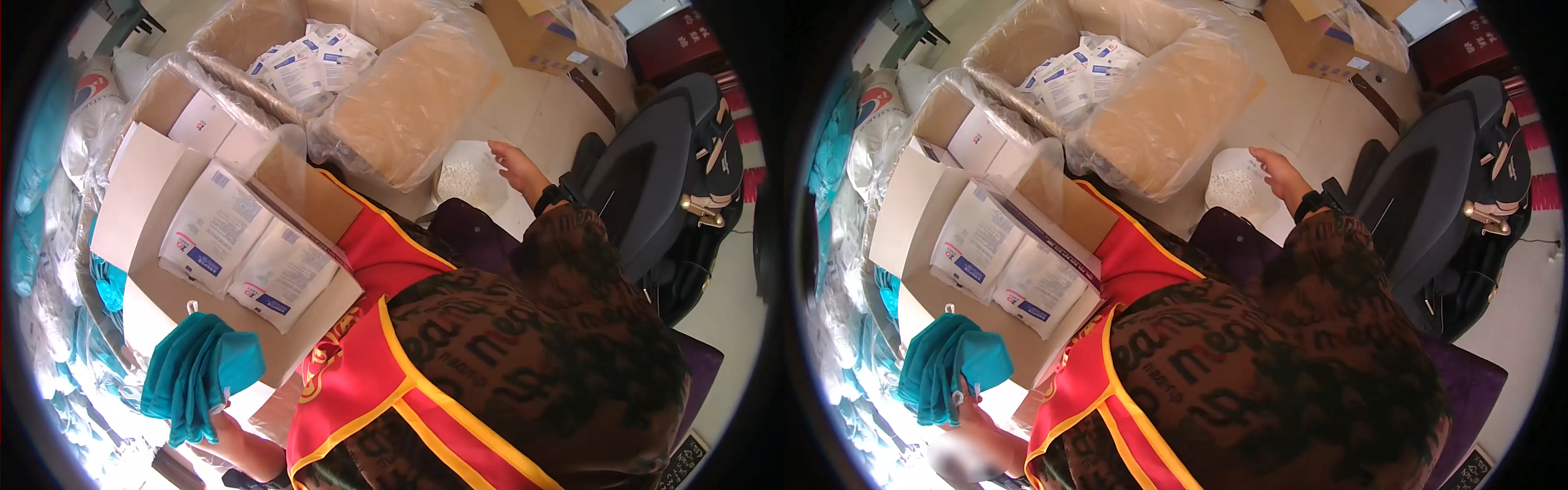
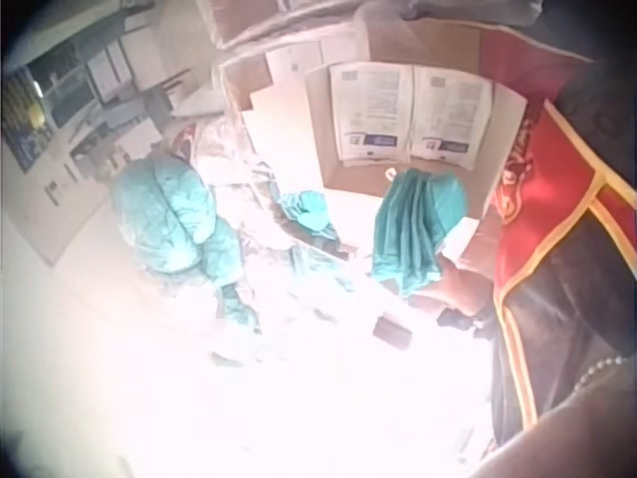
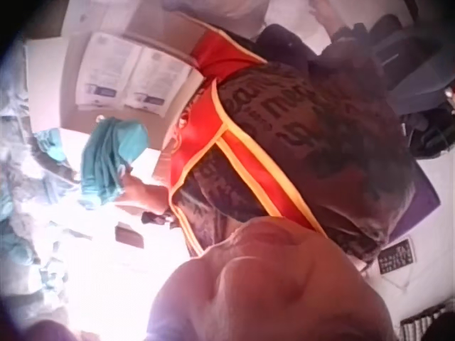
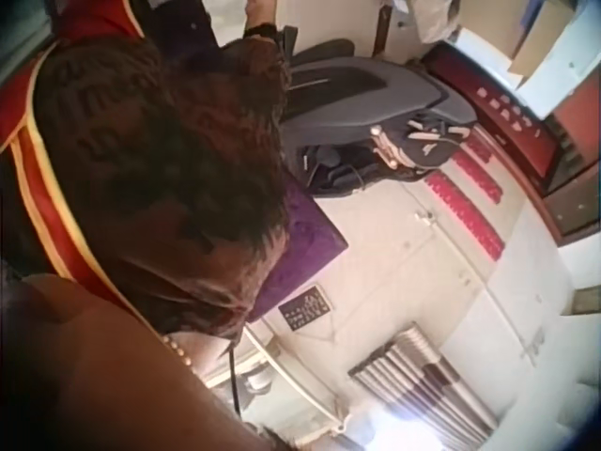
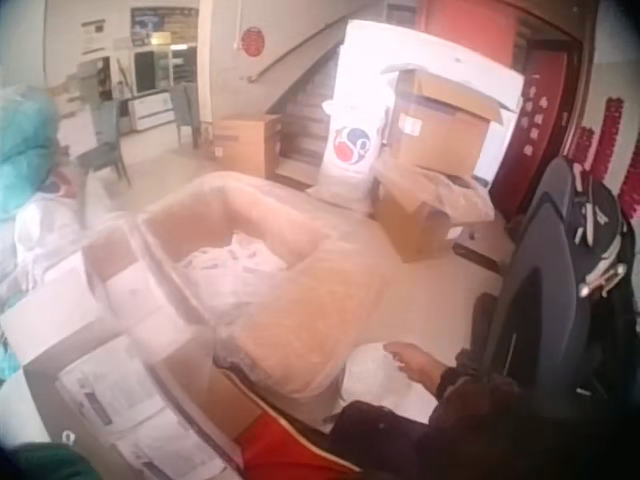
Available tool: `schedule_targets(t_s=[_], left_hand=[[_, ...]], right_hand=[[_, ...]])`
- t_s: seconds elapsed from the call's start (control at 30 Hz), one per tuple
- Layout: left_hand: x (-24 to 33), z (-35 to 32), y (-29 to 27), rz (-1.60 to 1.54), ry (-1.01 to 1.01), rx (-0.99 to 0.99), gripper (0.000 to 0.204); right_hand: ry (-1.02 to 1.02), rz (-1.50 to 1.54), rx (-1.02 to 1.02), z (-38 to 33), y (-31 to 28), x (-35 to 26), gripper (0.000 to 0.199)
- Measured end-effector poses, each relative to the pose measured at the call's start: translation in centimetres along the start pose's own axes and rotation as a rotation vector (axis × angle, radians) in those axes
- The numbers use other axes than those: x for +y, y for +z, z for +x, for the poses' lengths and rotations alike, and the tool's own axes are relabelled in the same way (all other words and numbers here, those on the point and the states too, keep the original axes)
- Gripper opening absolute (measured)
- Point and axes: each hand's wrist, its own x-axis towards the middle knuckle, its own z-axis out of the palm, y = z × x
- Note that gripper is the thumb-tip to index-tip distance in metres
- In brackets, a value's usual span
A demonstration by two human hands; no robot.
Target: The recorder is sorting and packaging individual face masks into boxes.
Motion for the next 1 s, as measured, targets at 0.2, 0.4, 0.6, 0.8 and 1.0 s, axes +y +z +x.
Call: schedule_targets(t_s=[0.2, 0.4, 0.6, 0.8, 1.0], left_hand=[[2.6, 0.5, 2.3, -0.361, -0.398, 0.152, 0.044], [1.2, -2.1, 3.1, -0.428, -0.361, 0.090, 0.030], [6.7, 1.6, 5.6, -1.523, -0.679, 0.047, 0.047], [4.8, 0.9, 5.6, -0.694, -0.560, -0.114, 0.038], [7.9, 3.3, 5.5, -0.673, -0.217, -0.253, 0.045]], right_hand=[[-0.108, -0.033, 0.021, 1.4, -0.6, 0.2, 0.045], [-0.473, 0.024, -0.549, -8.7, 9.3, -10.3, 0.034], [-1.500, -0.343, -1.149, -26.3, 20.8, -18.3, 0.075], [-1.896, -0.370, -1.165, -32.4, 25.5, -18.9, 0.051], [-1.306, -0.639, -1.403, -34.2, 25.2, -21.3, 0.036]])
